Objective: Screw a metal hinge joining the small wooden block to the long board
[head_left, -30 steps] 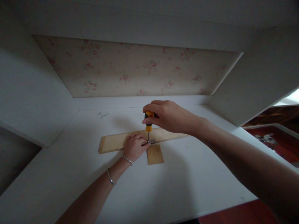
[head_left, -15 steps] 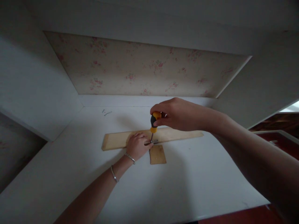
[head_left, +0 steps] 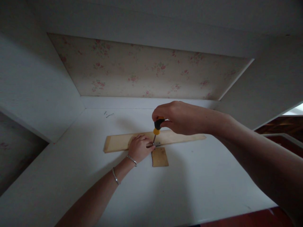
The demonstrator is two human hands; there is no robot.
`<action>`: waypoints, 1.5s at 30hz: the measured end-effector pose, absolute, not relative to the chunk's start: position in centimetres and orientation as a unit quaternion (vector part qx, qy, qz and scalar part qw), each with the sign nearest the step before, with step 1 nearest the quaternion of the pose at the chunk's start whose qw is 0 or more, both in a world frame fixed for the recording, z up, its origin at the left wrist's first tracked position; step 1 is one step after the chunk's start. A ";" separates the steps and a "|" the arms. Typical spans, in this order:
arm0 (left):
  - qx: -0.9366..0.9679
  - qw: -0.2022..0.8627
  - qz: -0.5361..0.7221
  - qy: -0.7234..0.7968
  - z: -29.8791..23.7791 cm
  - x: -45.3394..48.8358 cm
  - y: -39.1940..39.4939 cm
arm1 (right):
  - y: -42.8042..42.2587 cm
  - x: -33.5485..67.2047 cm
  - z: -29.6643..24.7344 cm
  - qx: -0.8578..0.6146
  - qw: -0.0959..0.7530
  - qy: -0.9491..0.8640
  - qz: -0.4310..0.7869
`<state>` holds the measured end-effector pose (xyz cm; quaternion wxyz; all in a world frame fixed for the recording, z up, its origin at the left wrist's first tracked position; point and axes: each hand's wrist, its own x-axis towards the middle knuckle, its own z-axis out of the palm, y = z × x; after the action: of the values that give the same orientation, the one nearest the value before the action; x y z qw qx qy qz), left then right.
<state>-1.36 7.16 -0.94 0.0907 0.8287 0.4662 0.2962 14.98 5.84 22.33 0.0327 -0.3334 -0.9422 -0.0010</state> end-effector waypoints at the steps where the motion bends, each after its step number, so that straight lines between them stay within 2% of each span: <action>1: 0.828 0.090 0.297 0.467 -1.0 -1.4 7.2 | 5.9 15.1 22.3 -0.318 0.034 -0.947 0.011; 8: 0.827 0.094 0.297 0.468 -0.9 -1.4 7.2 | 6.3 15.0 22.6 -0.307 0.028 -0.950 0.044; 16: 0.828 0.086 0.276 0.481 -0.4 -1.2 6.9 | 6.5 14.6 22.2 -0.380 0.014 -0.922 -0.076; 22: 0.827 0.090 0.275 0.482 -0.6 -1.3 6.9 | 6.5 15.3 22.0 -0.325 0.028 -0.945 0.004; 31: 0.824 0.091 0.274 0.488 -0.6 -1.2 7.0 | 6.2 14.8 22.6 -0.380 -0.004 -0.925 -0.019; 39: 0.824 0.088 0.275 0.488 -0.7 -1.2 7.1 | 7.1 15.9 22.3 -0.296 0.002 -0.954 0.050; 45: 0.824 0.084 0.278 0.486 -0.6 -1.3 7.0 | 7.5 16.0 22.5 -0.355 0.001 -0.932 0.071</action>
<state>-1.26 7.00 -0.60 0.0837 0.8241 0.4864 0.2781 16.05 7.45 22.46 0.0011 -0.3550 -0.9322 0.0710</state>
